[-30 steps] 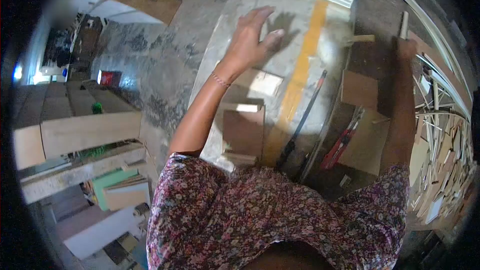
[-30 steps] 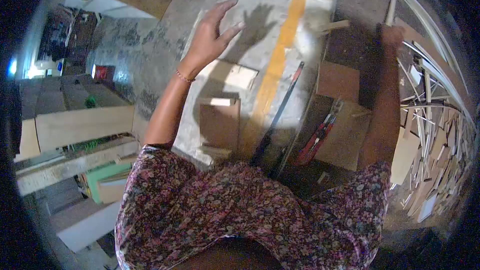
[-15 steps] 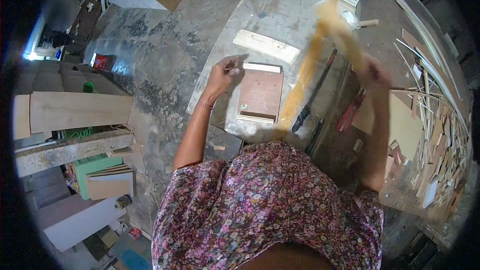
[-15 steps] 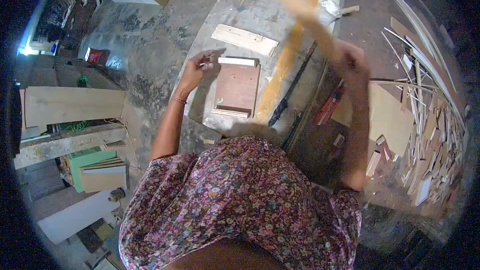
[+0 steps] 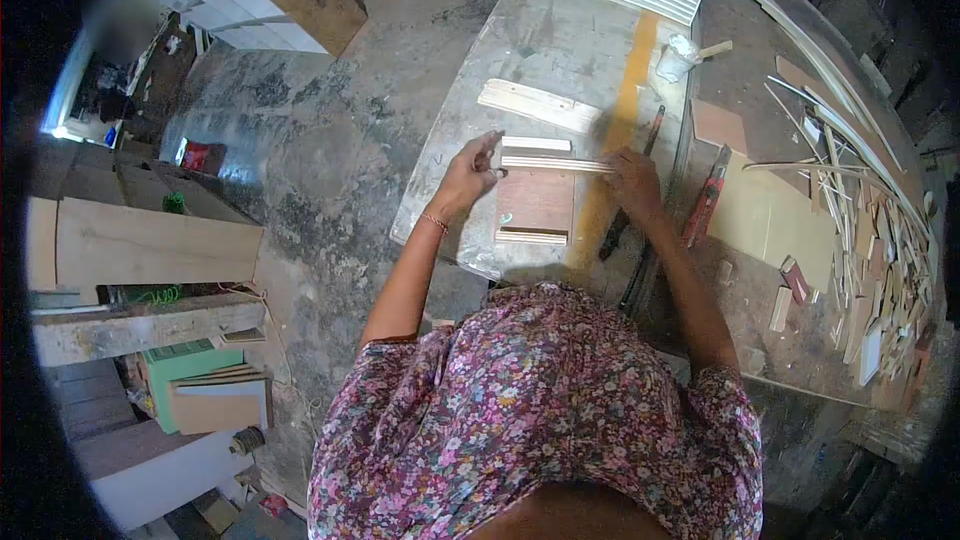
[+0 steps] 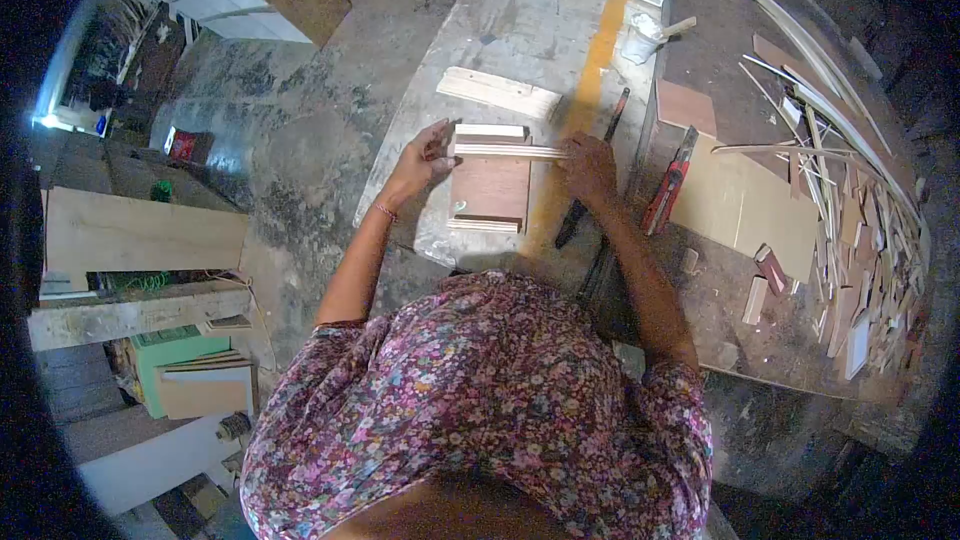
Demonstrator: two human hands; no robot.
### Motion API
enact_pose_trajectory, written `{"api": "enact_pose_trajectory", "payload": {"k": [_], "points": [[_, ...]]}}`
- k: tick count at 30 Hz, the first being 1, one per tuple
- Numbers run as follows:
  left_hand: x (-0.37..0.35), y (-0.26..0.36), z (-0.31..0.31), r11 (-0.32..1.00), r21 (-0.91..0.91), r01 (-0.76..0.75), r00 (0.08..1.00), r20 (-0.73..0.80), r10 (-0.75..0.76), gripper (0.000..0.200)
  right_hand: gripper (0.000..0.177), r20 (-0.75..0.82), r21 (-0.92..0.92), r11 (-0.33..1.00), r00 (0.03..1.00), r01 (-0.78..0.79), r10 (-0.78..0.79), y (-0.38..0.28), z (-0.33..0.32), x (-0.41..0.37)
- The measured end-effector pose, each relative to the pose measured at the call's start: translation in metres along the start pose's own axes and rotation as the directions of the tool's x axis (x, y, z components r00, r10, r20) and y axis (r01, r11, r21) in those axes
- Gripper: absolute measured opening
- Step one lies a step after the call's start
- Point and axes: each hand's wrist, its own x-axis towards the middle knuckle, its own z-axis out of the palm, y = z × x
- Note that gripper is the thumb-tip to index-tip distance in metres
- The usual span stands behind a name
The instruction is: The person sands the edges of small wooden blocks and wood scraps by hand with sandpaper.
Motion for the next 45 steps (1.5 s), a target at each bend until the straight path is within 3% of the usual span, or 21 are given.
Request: {"api": "enact_pose_trajectory", "payload": {"k": [4,7,10,13,20,25,29,31,38,45], "points": [[0.008,-0.007,0.001,0.987,0.078,-0.139,0.99,0.003,0.139,0.06,0.025,-0.032,-0.081,0.996,0.999,0.041,-0.043,0.005,0.012,0.006],[0.007,0.013,0.003,0.973,0.23,-0.031,0.999,0.033,0.024,0.057,0.028,-0.043,-0.093,0.995,0.999,0.022,-0.026,0.005,0.016,0.007],[0.012,0.012,0.007,0.9,0.365,-0.239,0.971,0.063,0.232,0.05,0.031,-0.012,-0.078,0.996,0.999,-0.037,0.036,0.006,0.02,0.008],[0.014,0.012,0.007,0.816,0.481,-0.322,0.941,0.069,0.331,0.044,0.033,0.001,-0.103,0.994,0.999,-0.042,0.042,0.01,0.023,0.008],[0.004,0.013,0.019,0.792,0.57,-0.218,0.945,-0.079,0.317,0.039,0.037,0.073,-0.19,0.981,0.996,-0.044,0.059,0.01,0.014,0.01],[0.003,0.009,0.028,0.731,0.651,-0.203,0.91,-0.15,0.387,0.034,0.045,0.018,-0.208,0.976,0.998,0.056,-0.054,0.01,0.018,0.015],[0.003,0.014,0.036,0.752,0.648,-0.123,0.923,-0.204,0.327,0.031,0.046,0.008,-0.2,0.979,0.999,0.036,-0.035,-0.003,0.025,0.018],[0.001,0.019,0.038,0.778,0.626,-0.04,0.944,-0.232,0.235,0.032,0.045,0.02,-0.233,0.972,0.999,0.037,-0.033,-0.003,0.031,0.018],[0.0,0.016,0.045,0.774,0.633,0.03,0.915,-0.33,0.234,0.031,0.037,0.087,-0.162,0.987,0.996,-0.011,0.026,-0.006,0.029,0.024],[-0.003,0.02,0.048,0.815,0.578,0.042,0.911,-0.357,0.206,0.03,0.03,-0.001,-0.164,0.985,0.999,0.047,-0.048,-0.004,0.033,0.024]]}}
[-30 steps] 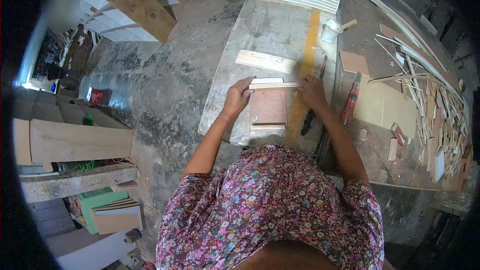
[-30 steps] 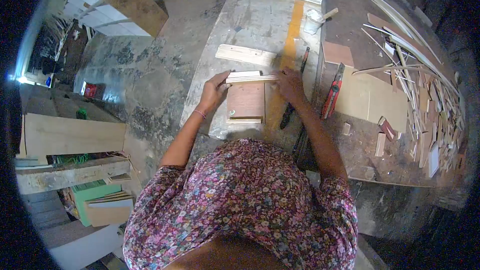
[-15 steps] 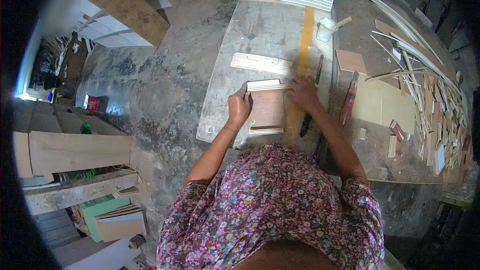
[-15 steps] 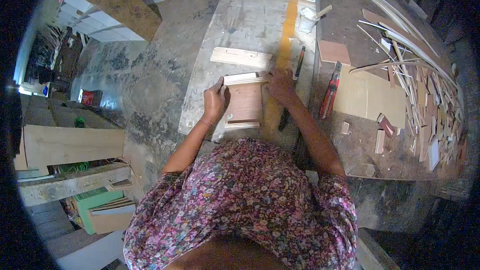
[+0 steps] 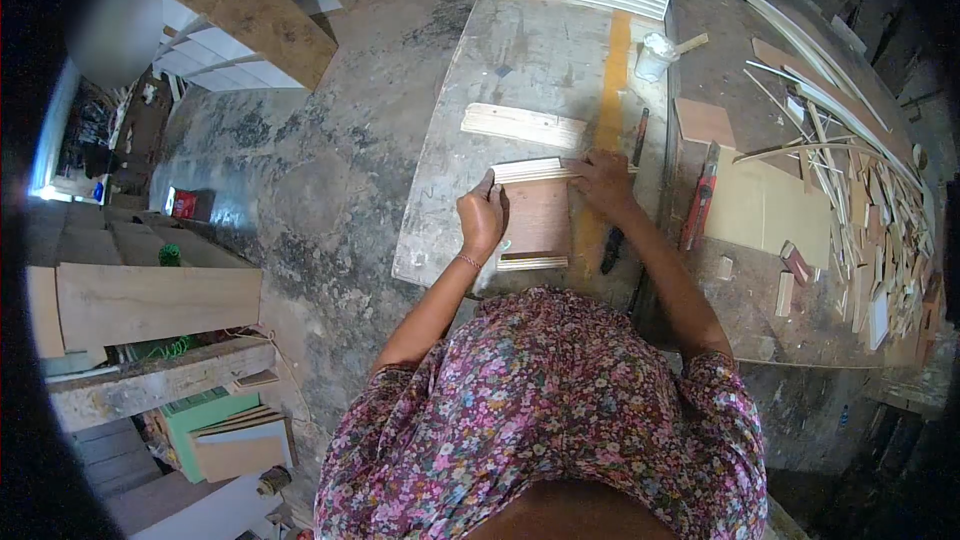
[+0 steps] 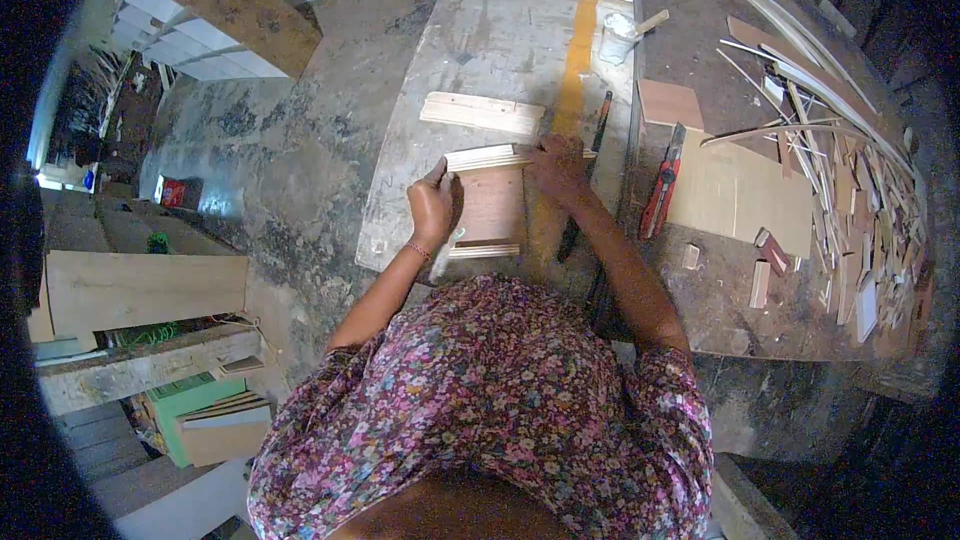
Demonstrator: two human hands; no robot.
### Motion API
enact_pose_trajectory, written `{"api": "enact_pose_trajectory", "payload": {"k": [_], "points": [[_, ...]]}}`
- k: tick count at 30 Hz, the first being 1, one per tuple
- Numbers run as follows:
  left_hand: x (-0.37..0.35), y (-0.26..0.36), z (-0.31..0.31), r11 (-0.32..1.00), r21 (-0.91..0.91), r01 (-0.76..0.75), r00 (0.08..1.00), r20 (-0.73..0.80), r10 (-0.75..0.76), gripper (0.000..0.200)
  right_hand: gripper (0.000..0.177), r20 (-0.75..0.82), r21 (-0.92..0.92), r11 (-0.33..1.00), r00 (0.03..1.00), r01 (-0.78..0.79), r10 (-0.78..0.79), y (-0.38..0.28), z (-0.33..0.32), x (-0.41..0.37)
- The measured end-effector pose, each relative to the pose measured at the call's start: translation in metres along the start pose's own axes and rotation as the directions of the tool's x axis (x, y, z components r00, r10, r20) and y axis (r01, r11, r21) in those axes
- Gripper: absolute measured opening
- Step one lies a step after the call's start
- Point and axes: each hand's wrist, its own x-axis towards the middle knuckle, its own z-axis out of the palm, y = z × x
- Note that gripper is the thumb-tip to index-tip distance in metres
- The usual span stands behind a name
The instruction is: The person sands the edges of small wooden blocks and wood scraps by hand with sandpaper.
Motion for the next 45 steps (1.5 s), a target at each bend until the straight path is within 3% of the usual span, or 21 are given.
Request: {"api": "enact_pose_trajectory", "payload": {"k": [8,16,20,23,26,29,32,35,38,41,45], "points": [[0.0,-0.005,0.006,0.995,-0.102,0.0,0.998,-0.061,-0.006,0.028,0.029,-0.049,0.002,0.999,0.998,0.04,-0.04,0.005,0.005,-0.001],[0.001,-0.006,0.004,0.999,-0.04,0.007,0.999,-0.036,-0.009,0.028,0.027,0.022,-0.027,1.0,1.0,0.009,-0.009,0.0,0.0,-0.001],[-0.001,-0.006,0.004,0.993,-0.107,-0.048,0.995,-0.095,0.038,0.029,0.031,0.084,-0.001,0.999,0.996,-0.04,0.04,-0.003,-0.004,-0.001],[-0.003,-0.013,0.0,0.985,-0.135,-0.108,0.987,-0.131,0.091,0.03,0.026,-0.038,0.037,0.999,0.999,0.002,0.0,-0.012,-0.029,-0.006],[-0.005,-0.021,-0.007,0.985,-0.126,-0.115,0.988,-0.116,0.1,0.029,0.027,-0.099,0.234,0.957,0.975,-0.17,0.198,-0.015,-0.047,-0.014],[-0.007,-0.021,-0.008,0.979,-0.196,-0.047,0.995,-0.091,0.029,0.028,0.026,-0.045,0.304,0.817,0.849,-0.491,0.527,-0.044,-0.08,-0.015],[-0.011,-0.018,-0.008,0.977,-0.212,-0.001,1.0,-0.031,-0.006,0.026,0.025,0.127,0.16,0.718,0.736,-0.677,0.665,-0.064,-0.078,-0.024],[-0.015,-0.03,-0.001,0.986,-0.166,-0.022,0.999,-0.027,0.018,0.024,0.026,0.173,0.024,0.724,0.716,-0.689,0.676,-0.084,-0.062,-0.034],[-0.02,-0.04,0.002,0.992,-0.126,-0.031,0.999,0.0,0.032,0.025,0.025,0.089,0.11,0.739,0.747,-0.665,0.659,-0.089,-0.03,-0.055],[-0.025,-0.05,0.003,0.986,-0.161,-0.04,0.999,0.009,0.042,0.025,0.028,0.193,0.109,0.681,0.687,-0.724,0.7,-0.094,-0.03,-0.06],[-0.028,-0.04,-0.009,0.988,-0.138,0.07,0.983,0.176,-0.045,0.026,0.03,0.176,0.135,0.651,0.665,-0.747,0.726,-0.102,-0.032,-0.064]]}}
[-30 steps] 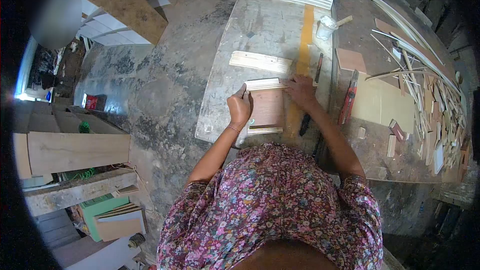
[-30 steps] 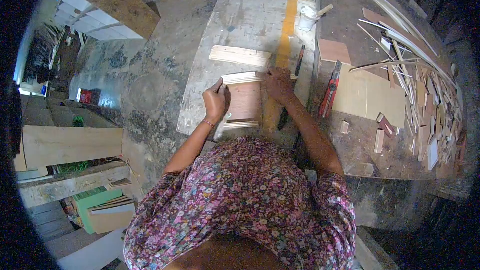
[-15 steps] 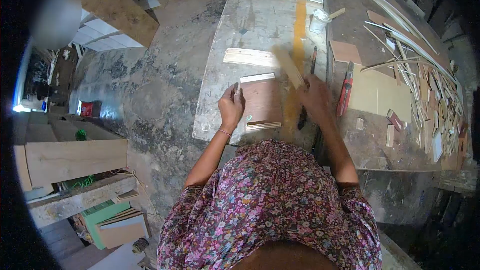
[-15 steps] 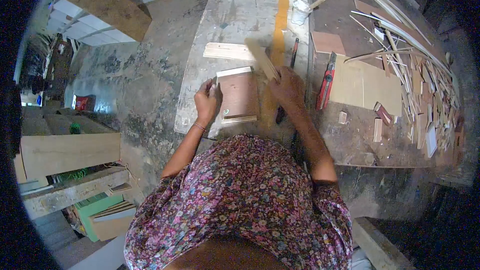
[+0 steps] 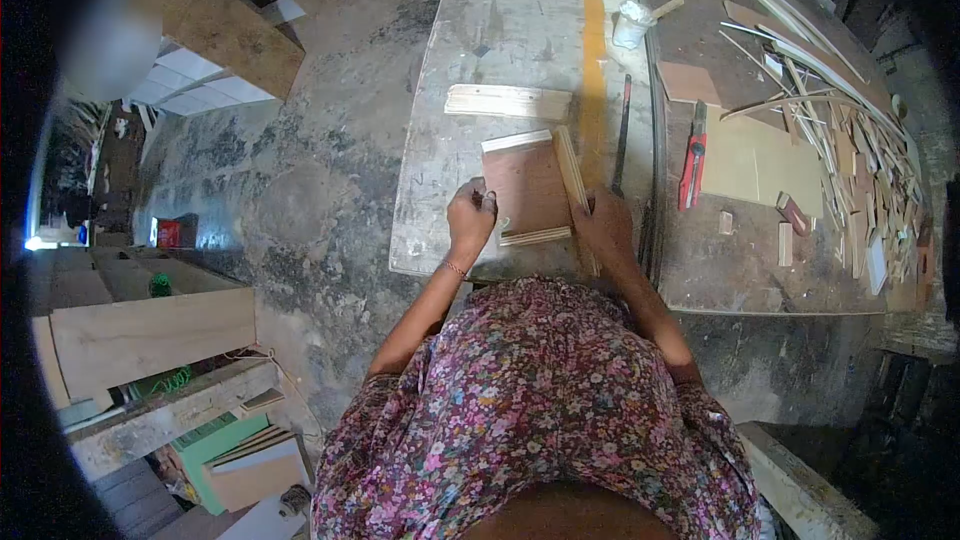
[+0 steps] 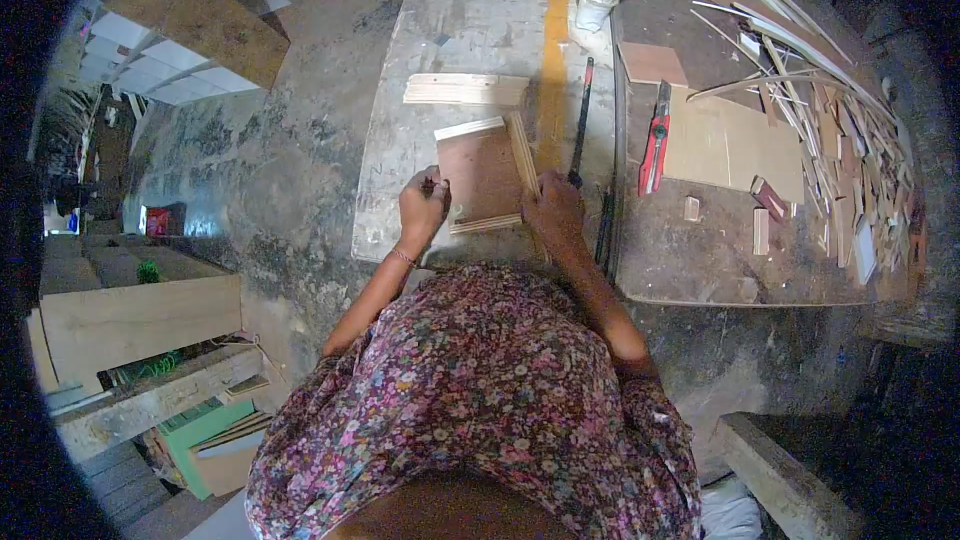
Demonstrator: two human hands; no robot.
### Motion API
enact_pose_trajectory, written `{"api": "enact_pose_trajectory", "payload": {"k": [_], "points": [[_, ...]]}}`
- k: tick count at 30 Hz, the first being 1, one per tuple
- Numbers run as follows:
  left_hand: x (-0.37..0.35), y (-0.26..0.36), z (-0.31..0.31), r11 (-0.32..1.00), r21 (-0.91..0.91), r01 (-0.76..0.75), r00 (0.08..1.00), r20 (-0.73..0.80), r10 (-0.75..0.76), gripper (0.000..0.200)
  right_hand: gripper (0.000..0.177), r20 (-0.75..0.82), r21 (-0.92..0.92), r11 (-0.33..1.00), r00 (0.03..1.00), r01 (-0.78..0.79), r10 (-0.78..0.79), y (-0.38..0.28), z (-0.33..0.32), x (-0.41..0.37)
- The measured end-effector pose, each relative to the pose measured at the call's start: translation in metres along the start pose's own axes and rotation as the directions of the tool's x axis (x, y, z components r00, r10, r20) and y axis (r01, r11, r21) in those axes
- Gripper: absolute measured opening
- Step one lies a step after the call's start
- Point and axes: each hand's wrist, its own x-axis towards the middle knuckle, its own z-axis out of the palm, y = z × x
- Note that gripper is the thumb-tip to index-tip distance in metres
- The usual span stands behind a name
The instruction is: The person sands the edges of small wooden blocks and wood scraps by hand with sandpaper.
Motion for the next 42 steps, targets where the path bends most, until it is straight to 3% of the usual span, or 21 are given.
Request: {"api": "enact_pose_trajectory", "payload": {"k": [2,8,11,17,20,23,27,30,33,42], "points": [[0.001,-0.008,0.002,0.999,0.026,-0.018,1.0,0.023,0.018,0.025,0.029,0.057,-0.014,1.0,0.998,0.01,-0.01,0.0,-0.001,0.0],[0.003,-0.016,0.004,0.998,0.049,-0.044,0.999,-0.007,0.045,0.026,0.024,-0.009,0.067,0.997,0.999,0.032,-0.031,0.002,0.006,-0.003],[0.003,-0.016,0.004,0.996,-0.04,-0.082,0.996,-0.026,0.081,0.021,0.027,-0.089,0.105,0.983,0.986,0.149,-0.14,0.009,0.012,-0.002],[0.009,-0.011,0.0,0.996,-0.006,-0.085,0.995,-0.047,0.085,0.029,0.027,-0.036,0.171,0.981,0.996,0.09,-0.085,0.007,0.011,-0.002],[0.026,-0.003,-0.005,0.98,0.063,-0.188,0.981,-0.033,0.191,0.039,0.028,-0.034,0.127,0.988,0.996,0.084,-0.08,0.002,0.007,-0.005],[0.053,-0.008,-0.003,0.906,0.012,-0.423,0.906,-0.029,0.423,0.048,0.028,-0.001,0.071,0.994,0.996,0.083,-0.084,-0.005,0.0,-0.006],[0.076,-0.002,-0.007,0.876,-0.016,-0.483,0.869,0.114,0.481,0.044,0.028,-0.006,0.118,0.991,0.998,0.064,-0.063,0.001,0.006,-0.005],[0.086,-0.006,-0.008,0.918,0.013,-0.397,0.889,0.253,0.382,0.034,0.029,-0.017,0.162,0.985,0.998,0.064,-0.062,0.004,0.009,-0.004],[0.087,-0.003,-0.009,0.901,0.031,-0.432,0.877,0.248,0.411,0.026,0.03,-0.01,0.175,0.983,0.998,0.058,-0.057,0.001,0.008,-0.005],[0.091,-0.009,-0.005,0.87,0.076,-0.487,0.845,0.292,0.447,0.026,0.033,-0.045,0.205,0.976,0.997,0.073,-0.065,0.006,0.011,-0.005]]}}
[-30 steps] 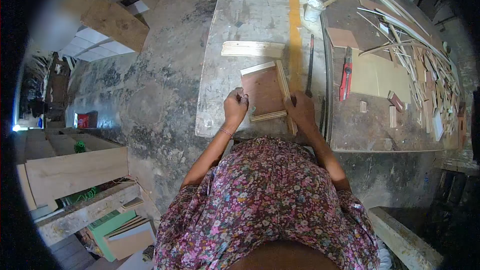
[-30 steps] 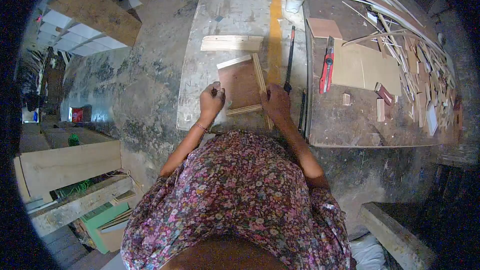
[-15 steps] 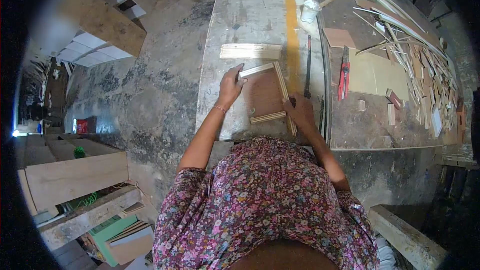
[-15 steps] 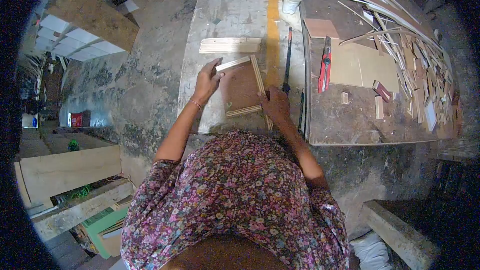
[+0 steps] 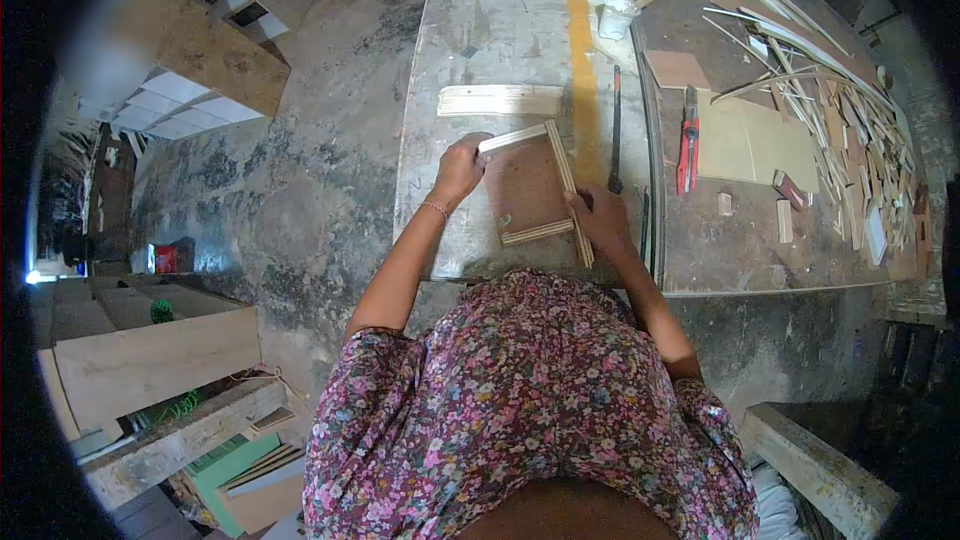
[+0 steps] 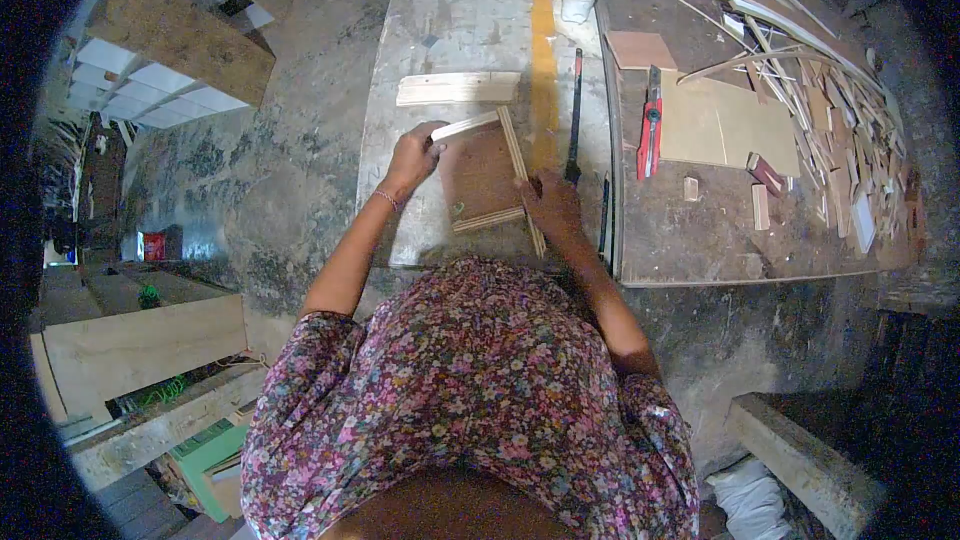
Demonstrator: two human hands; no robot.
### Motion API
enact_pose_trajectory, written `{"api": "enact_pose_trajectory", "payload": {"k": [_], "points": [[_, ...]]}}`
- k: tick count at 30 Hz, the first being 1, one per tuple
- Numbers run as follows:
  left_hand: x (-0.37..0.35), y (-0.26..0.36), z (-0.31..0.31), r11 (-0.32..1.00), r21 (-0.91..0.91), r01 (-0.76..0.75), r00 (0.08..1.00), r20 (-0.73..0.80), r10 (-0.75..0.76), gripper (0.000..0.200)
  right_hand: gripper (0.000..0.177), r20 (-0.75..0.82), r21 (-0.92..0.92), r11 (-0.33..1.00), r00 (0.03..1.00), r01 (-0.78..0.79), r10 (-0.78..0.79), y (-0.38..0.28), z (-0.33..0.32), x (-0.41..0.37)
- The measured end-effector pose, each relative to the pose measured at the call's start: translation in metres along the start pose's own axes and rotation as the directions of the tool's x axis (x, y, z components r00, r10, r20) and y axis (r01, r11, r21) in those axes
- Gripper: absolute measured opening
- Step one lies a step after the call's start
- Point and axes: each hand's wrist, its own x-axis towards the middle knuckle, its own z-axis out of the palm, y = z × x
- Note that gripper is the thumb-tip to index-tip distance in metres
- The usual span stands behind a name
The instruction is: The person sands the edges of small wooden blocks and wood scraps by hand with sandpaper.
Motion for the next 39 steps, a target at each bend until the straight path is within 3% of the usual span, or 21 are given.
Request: {"api": "enact_pose_trajectory", "payload": {"k": [5,11,18,23,29,33,39], "points": [[0.001,0.005,-0.003,1.0,0.012,0.005,1.0,0.017,-0.005,0.027,0.035,0.058,0.012,0.997,0.995,-0.077,0.076,0.002,-0.001,0.004],[0.0,0.005,-0.003,1.0,-0.005,0.007,1.0,0.027,-0.007,0.03,0.033,0.117,0.042,0.997,0.991,-0.068,0.063,-0.001,-0.01,0.005],[0.0,0.002,-0.003,0.999,0.023,-0.031,0.999,0.022,0.03,0.032,0.032,0.08,-0.043,0.995,0.993,-0.088,0.091,-0.003,-0.006,0.004],[0.001,0.003,-0.003,0.999,-0.007,0.037,0.998,0.052,-0.037,0.031,0.031,0.071,-0.196,0.978,0.994,-0.071,0.086,-0.003,-0.005,0.0],[0.001,0.006,-0.006,1.0,0.016,0.026,0.998,0.055,-0.027,0.031,0.03,-0.004,-0.104,0.994,1.0,-0.011,0.01,-0.011,-0.009,-0.012],[0.002,0.0,-0.003,0.998,0.06,-0.035,0.999,0.033,0.033,0.031,0.029,0.017,-0.158,0.987,0.999,-0.042,0.045,-0.011,-0.01,-0.013],[0.002,0.002,-0.002,1.0,-0.01,0.029,0.999,0.035,-0.029,0.029,0.025,-0.023,-0.126,0.992,1.0,-0.002,-0.001,0.009,-0.002,-0.013]]}}
